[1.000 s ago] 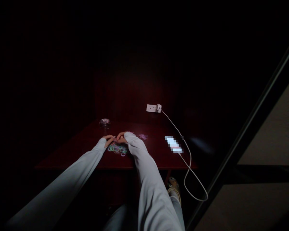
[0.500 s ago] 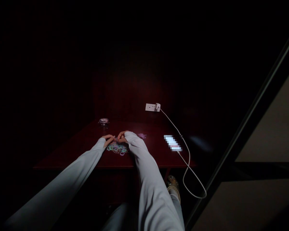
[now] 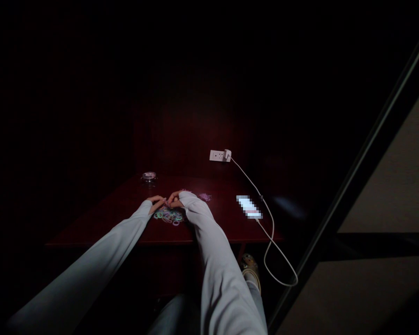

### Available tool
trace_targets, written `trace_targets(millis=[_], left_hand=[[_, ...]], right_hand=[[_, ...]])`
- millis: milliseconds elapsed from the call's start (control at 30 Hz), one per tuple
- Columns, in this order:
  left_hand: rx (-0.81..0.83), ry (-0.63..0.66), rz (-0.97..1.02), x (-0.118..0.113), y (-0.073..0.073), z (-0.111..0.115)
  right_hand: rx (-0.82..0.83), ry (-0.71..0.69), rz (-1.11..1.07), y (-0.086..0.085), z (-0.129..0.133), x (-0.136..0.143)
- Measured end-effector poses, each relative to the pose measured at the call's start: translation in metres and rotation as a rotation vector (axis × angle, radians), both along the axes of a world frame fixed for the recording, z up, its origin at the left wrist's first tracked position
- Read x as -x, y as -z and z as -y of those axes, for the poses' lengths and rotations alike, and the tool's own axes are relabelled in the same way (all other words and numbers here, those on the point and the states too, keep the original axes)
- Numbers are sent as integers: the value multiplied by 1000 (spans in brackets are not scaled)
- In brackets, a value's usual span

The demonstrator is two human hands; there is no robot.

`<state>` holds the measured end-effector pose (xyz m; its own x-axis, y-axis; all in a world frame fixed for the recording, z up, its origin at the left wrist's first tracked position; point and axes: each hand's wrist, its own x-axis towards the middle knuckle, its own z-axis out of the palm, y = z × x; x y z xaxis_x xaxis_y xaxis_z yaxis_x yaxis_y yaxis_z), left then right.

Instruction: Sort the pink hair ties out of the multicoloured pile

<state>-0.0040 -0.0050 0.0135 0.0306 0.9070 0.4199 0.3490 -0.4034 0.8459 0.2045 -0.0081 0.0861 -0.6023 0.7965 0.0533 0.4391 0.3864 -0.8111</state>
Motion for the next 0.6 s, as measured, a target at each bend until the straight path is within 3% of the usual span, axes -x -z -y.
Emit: trace_targets(millis=[267, 600], left_hand=[[28, -4, 1, -4, 4, -1], [-27, -5, 39, -2, 10, -5]], right_hand=[[13, -1, 2, -6, 6, 5], [-8, 97, 18, 7, -7, 2]])
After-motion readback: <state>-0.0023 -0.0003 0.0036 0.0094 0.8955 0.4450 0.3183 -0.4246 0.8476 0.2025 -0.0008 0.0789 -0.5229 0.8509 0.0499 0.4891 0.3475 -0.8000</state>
